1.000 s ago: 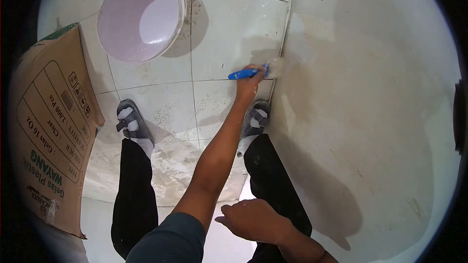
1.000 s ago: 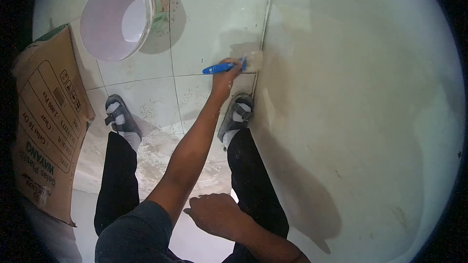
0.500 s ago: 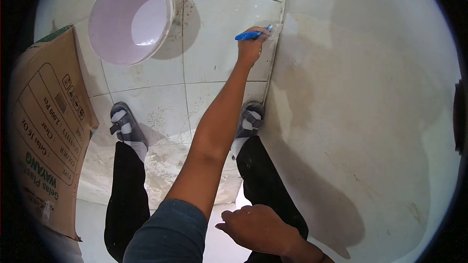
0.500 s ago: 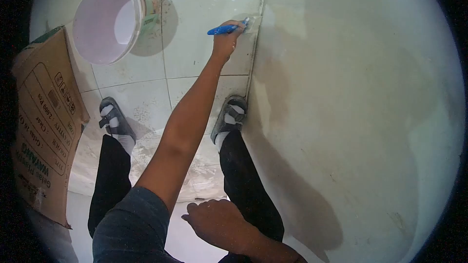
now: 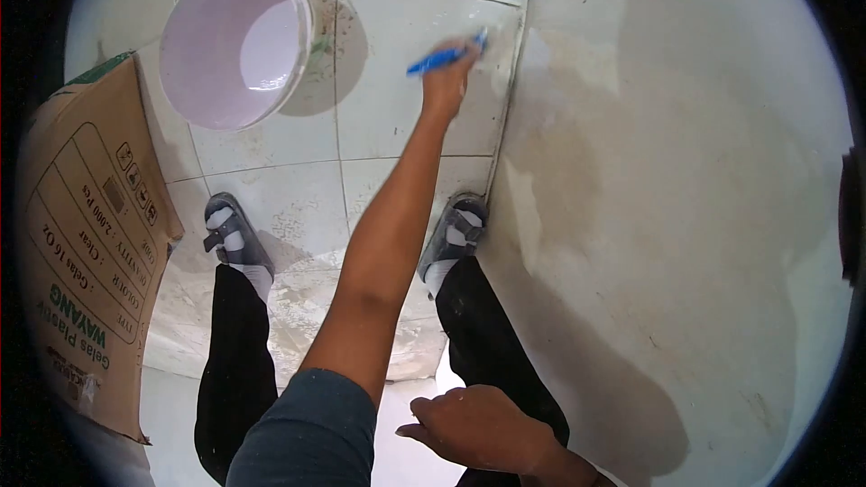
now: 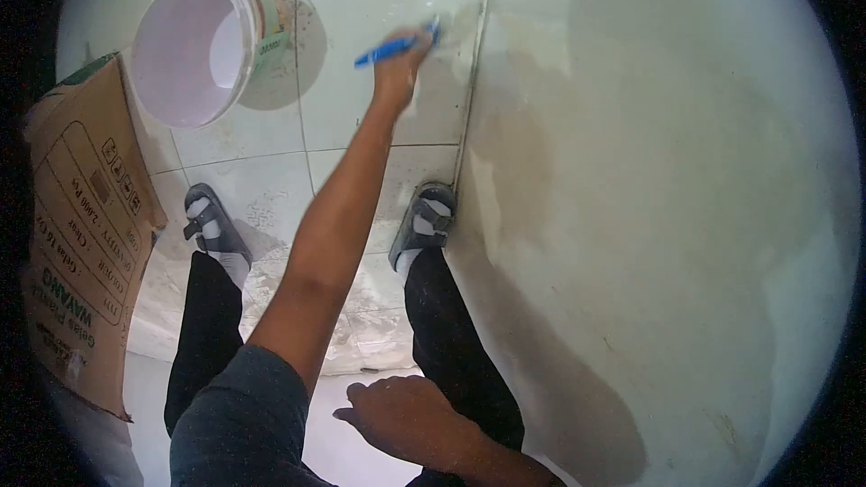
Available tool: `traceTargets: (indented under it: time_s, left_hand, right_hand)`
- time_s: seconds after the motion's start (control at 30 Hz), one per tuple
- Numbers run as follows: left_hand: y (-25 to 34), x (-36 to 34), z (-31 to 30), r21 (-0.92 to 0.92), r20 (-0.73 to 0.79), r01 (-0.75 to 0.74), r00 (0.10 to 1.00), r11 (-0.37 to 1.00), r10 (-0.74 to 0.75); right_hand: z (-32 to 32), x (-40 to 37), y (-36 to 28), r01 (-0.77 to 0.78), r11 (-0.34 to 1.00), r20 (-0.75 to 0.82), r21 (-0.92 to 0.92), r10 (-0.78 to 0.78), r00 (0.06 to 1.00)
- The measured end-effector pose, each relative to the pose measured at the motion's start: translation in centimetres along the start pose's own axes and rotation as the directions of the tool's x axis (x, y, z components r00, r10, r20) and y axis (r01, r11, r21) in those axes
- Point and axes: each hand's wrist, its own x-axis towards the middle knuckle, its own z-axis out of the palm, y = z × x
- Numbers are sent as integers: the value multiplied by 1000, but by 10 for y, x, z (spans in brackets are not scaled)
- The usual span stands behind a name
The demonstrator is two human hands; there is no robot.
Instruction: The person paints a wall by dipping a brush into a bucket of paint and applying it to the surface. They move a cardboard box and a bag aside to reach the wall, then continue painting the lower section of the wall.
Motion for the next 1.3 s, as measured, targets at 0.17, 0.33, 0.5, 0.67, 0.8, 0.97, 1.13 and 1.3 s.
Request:
traceTargets:
  time_s: [0.17,0.33,0.5,0.67,0.8,0.97,1.13,1.3]
  left_hand:
    - [-8,21,33,123,243,-478,864,870,441]
    - [-46,-62,17,-32,220,28,975,999,-20]
    - [-50,-125,-14,24,257,-426,877,904,406]
    - [-48,-138,23,-181,-52,47,997,982,-57]
    - [-37,-135,24,-112,95,159,984,981,-149]
    - [-52,-96,41,-148,-97,-69,994,987,55]
    - [-17,-110,11,-480,167,194,978,855,-129]
    - [-24,-62,36,-214,-28,246,966,945,-258]
  right_hand:
    - [7,3,7,18,999,-92,49,-14,996]
    - [7,7,5,15,1000,-94,22,-13,995]
    - [3,13,0,-4,999,5,40,3,1000]
    - [5,19,-1,-39,997,-24,68,41,999]
    - [6,17,4,-22,997,-35,79,25,999]
    - [7,14,8,-16,1000,-39,13,16,999]
    - [2,10,12,-13,1000,-54,12,14,998]
    - [-2,12,8,-48,999,0,14,48,999]
